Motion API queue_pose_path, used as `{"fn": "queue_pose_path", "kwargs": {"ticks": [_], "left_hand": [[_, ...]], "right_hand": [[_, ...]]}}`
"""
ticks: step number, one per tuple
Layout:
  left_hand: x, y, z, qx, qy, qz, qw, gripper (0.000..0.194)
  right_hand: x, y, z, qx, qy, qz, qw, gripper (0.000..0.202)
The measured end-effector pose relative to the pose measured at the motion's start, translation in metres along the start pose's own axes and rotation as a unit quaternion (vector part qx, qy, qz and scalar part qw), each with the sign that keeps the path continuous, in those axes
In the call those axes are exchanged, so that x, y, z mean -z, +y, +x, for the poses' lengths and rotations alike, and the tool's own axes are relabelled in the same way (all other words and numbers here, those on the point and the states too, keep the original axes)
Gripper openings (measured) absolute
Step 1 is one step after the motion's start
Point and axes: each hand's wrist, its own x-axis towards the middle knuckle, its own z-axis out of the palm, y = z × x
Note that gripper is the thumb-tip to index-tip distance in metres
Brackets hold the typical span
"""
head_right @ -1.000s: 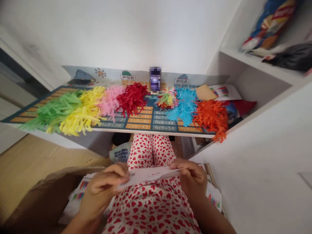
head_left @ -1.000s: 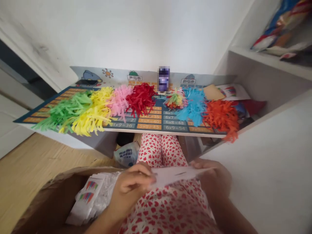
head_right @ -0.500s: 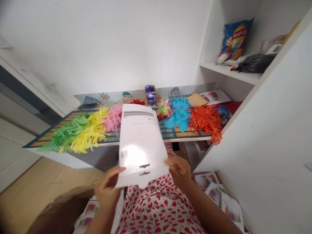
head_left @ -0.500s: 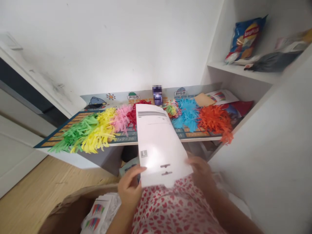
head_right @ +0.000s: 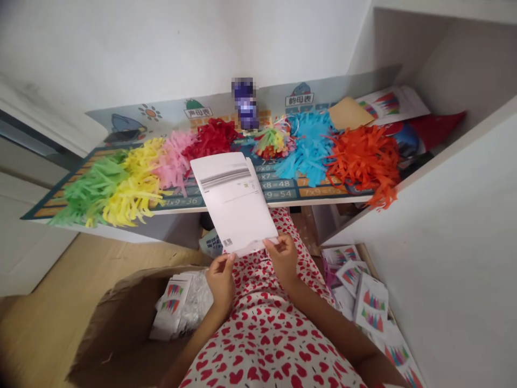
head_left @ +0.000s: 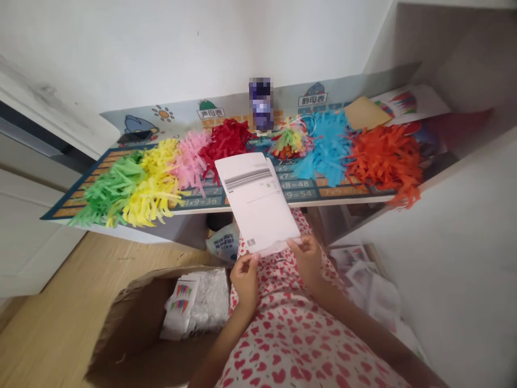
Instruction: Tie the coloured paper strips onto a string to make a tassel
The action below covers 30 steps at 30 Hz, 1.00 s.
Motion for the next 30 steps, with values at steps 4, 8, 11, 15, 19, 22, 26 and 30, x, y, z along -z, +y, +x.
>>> {"fn": "queue_pose_path", "kwargs": {"ticks": [4, 8, 11, 15, 19, 22, 26, 30], "left_hand": [[-0.005, -0.001, -0.002, 0.009, 0.010, 0.012, 1.000, 0.030], [-0.006, -0.001, -0.004, 0.003, 0.010, 0.018, 1.000, 0.030], [-0.007, -0.001, -0.005, -0.003, 0.001, 0.014, 1.000, 0.031], [-0.009, 0.000, -0.007, -0.008, -0.010, -0.001, 1.000, 0.031], [-0.010, -0.001, -0.011, -0.005, -0.015, -0.019, 1.000, 0.029], [-0.011, -0.005, -0.014, 0.005, -0.001, -0.034, 0.999, 0.030], [-0.014, -0.008, -0.015, 0.018, 0.016, -0.065, 0.998, 0.037], [-0.016, -0.009, -0.014, 0.041, -0.012, -0.104, 0.994, 0.052]], "right_hand": [[-0.006, 0.002, -0.003, -0.032, 0.009, 0.001, 0.999, 0.038], [-0.010, 0.003, -0.007, -0.049, 0.006, 0.039, 0.998, 0.042], [-0.013, 0.003, -0.008, -0.028, -0.002, 0.090, 0.996, 0.046], [-0.018, 0.000, -0.009, -0.043, -0.018, 0.109, 0.993, 0.061], [-0.019, -0.003, -0.010, -0.052, -0.021, 0.098, 0.994, 0.064], [-0.017, -0.002, -0.010, -0.040, -0.019, 0.083, 0.996, 0.064], [-0.015, 0.000, -0.010, -0.046, -0.019, 0.057, 0.997, 0.066], [-0.012, -0.002, -0.010, -0.032, -0.027, 0.029, 0.999, 0.066]]}}
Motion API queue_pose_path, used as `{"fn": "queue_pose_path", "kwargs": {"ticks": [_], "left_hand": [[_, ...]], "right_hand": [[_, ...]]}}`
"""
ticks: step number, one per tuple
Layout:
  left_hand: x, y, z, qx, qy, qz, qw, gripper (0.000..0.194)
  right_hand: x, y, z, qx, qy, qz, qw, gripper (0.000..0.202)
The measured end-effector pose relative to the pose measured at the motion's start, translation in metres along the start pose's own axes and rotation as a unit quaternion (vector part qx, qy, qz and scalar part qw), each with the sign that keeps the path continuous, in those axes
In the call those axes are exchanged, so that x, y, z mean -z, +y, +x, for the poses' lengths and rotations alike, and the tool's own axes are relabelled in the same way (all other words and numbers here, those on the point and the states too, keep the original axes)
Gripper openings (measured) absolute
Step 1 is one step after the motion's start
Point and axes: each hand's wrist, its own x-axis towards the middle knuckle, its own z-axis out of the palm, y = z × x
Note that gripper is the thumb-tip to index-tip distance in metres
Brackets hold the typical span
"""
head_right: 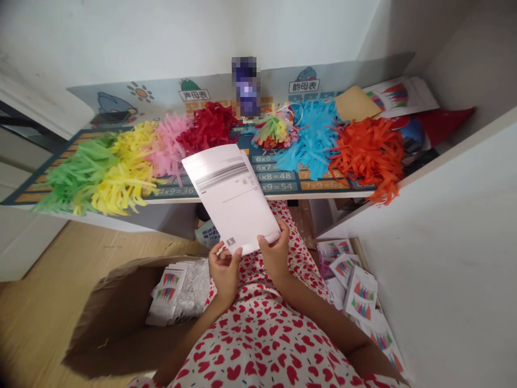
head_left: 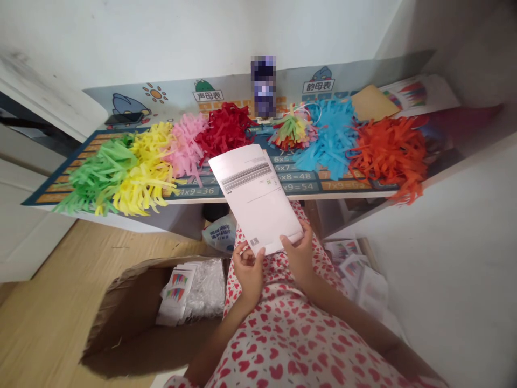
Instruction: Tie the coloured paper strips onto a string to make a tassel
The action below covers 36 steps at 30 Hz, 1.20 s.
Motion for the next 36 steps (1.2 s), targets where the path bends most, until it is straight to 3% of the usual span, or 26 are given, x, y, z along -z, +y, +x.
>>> {"fn": "queue_pose_path", "kwargs": {"ticks": [7, 12, 17, 28, 36], "left_hand": [[-0.003, 0.002, -0.002, 0.008, -0.021, -0.025, 0.999, 0.049], [-0.013, 0.017, -0.004, 0.037, -0.013, 0.051, 0.998, 0.056], [-0.015, 0.020, -0.003, 0.036, -0.008, 0.068, 0.997, 0.052], [-0.021, 0.011, -0.004, 0.101, 0.004, -0.087, 0.991, 0.056], [-0.020, 0.012, -0.004, 0.095, -0.001, -0.085, 0.992, 0.061]], "right_hand": [[-0.001, 0.000, -0.003, 0.013, -0.013, 0.002, 1.000, 0.064], [-0.002, 0.000, -0.007, 0.009, -0.020, 0.008, 1.000, 0.062], [0.000, 0.000, -0.008, 0.017, -0.009, -0.013, 1.000, 0.061], [0.002, -0.001, -0.012, 0.032, -0.030, -0.052, 0.998, 0.063], [0.002, -0.001, -0.016, 0.045, -0.016, -0.074, 0.996, 0.064]]}}
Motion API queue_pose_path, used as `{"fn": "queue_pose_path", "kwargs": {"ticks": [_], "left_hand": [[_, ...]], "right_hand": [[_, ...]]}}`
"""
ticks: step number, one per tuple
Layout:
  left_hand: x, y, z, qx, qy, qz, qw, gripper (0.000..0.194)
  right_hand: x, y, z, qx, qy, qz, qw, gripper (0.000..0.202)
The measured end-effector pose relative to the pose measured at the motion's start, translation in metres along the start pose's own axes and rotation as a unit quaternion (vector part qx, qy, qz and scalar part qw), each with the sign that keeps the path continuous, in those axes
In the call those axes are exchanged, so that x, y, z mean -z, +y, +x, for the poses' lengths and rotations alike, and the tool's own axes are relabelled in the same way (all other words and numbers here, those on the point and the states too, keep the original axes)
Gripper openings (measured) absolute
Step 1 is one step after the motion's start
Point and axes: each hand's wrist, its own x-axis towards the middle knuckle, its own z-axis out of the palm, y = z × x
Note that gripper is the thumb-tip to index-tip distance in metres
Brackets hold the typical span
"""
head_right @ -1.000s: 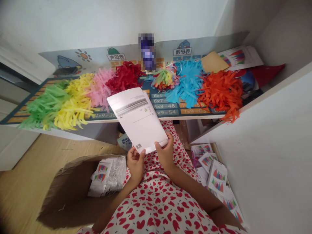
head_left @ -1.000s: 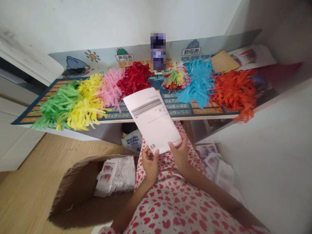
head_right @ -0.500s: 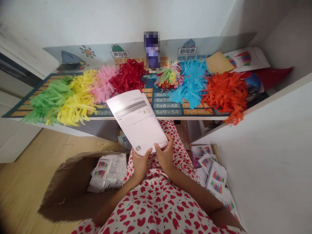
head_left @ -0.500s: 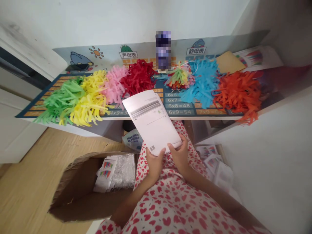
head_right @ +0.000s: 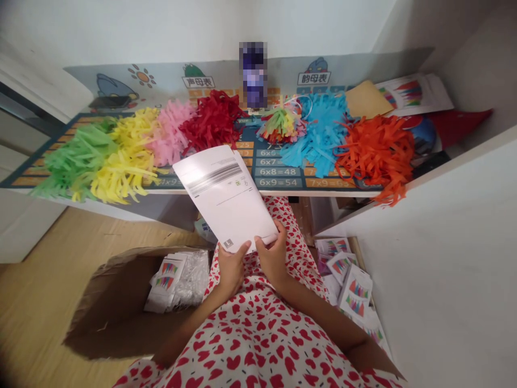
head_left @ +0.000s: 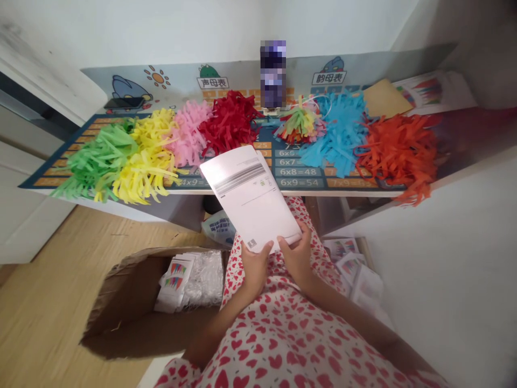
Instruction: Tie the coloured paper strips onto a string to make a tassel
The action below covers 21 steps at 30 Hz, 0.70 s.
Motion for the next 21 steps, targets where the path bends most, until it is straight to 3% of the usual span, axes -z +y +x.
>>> {"fn": "queue_pose_path", "kwargs": {"ticks": [4, 11, 15, 21], "left_hand": [[0.002, 0.000, 0.000, 0.002, 0.018, 0.025, 1.000, 0.061], [0.000, 0.005, -0.004, 0.019, -0.006, -0.059, 0.998, 0.053], [0.003, 0.007, -0.003, 0.001, 0.012, 0.001, 1.000, 0.050], [0.010, 0.006, -0.004, -0.018, -0.018, 0.081, 0.996, 0.049]], "right_hand": [[-0.001, -0.001, -0.002, -0.024, -0.010, 0.026, 0.999, 0.069], [-0.001, -0.005, 0.000, -0.014, -0.015, 0.007, 1.000, 0.069], [0.000, -0.004, -0.003, -0.020, -0.010, 0.032, 0.999, 0.070], [0.001, 0.003, -0.002, -0.036, -0.008, 0.055, 0.998, 0.072]]}}
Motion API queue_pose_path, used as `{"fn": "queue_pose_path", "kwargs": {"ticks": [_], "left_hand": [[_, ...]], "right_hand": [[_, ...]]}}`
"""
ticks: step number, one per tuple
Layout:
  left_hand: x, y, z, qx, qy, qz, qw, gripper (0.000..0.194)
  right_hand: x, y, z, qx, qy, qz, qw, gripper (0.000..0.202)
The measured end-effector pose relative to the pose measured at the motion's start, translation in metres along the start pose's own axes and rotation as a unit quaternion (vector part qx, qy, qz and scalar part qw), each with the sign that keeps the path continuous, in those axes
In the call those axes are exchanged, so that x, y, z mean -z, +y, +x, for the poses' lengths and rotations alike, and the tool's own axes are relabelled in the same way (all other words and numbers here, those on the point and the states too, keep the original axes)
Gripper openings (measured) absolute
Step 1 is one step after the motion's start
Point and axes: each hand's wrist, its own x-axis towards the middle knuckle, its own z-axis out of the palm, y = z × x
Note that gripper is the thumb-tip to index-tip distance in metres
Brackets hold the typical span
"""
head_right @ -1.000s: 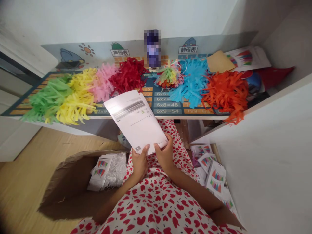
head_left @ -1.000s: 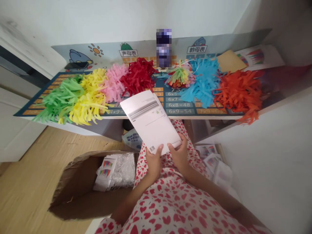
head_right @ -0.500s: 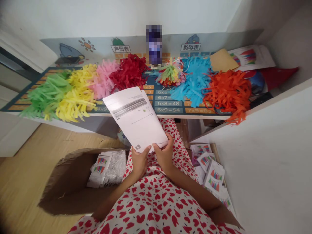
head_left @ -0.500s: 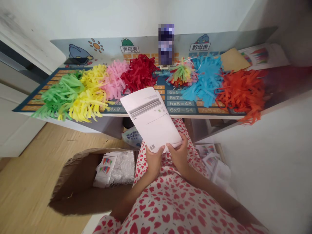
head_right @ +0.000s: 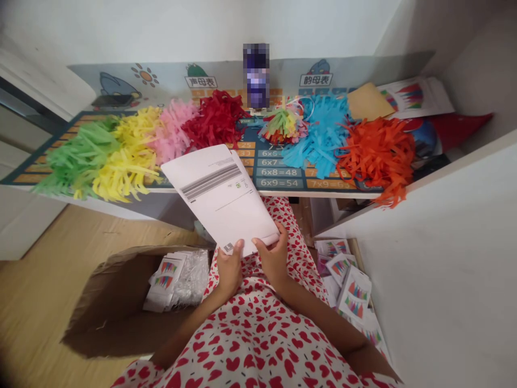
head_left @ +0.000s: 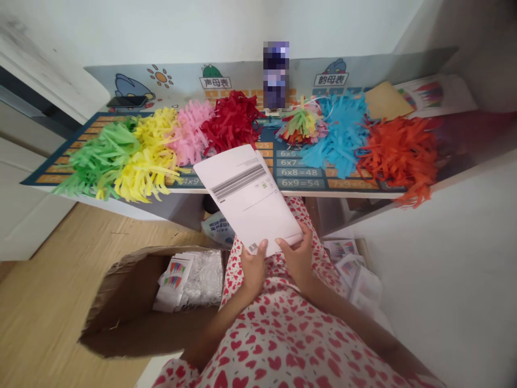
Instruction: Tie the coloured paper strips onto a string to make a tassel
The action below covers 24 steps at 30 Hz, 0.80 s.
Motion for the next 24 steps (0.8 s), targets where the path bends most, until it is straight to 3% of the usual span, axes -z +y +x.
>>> {"fn": "queue_pose_path", "kwargs": {"ticks": [4, 10, 14, 18, 21, 24], "left_hand": [[0.003, -0.002, 0.001, -0.001, 0.001, 0.039, 0.999, 0.062], [0.012, -0.009, 0.012, 0.008, 0.005, -0.024, 1.000, 0.055], [0.015, -0.012, 0.016, 0.015, 0.000, -0.033, 0.999, 0.052], [0.013, -0.015, 0.016, 0.020, -0.010, -0.059, 0.998, 0.051], [0.011, -0.015, 0.016, 0.030, -0.013, -0.088, 0.996, 0.050], [0.012, -0.013, 0.015, 0.023, -0.014, -0.077, 0.997, 0.049]], "right_hand": [[0.004, 0.001, 0.005, 0.015, -0.006, 0.003, 1.000, 0.072], [0.018, -0.001, 0.004, 0.004, -0.068, 0.019, 0.997, 0.049], [0.018, 0.003, 0.004, 0.021, -0.053, 0.010, 0.998, 0.043], [0.014, 0.009, 0.000, 0.096, -0.013, 0.034, 0.995, 0.038], [0.016, 0.012, -0.004, 0.153, 0.031, -0.014, 0.988, 0.029], [0.021, 0.010, -0.005, 0.172, 0.017, -0.068, 0.983, 0.032]]}}
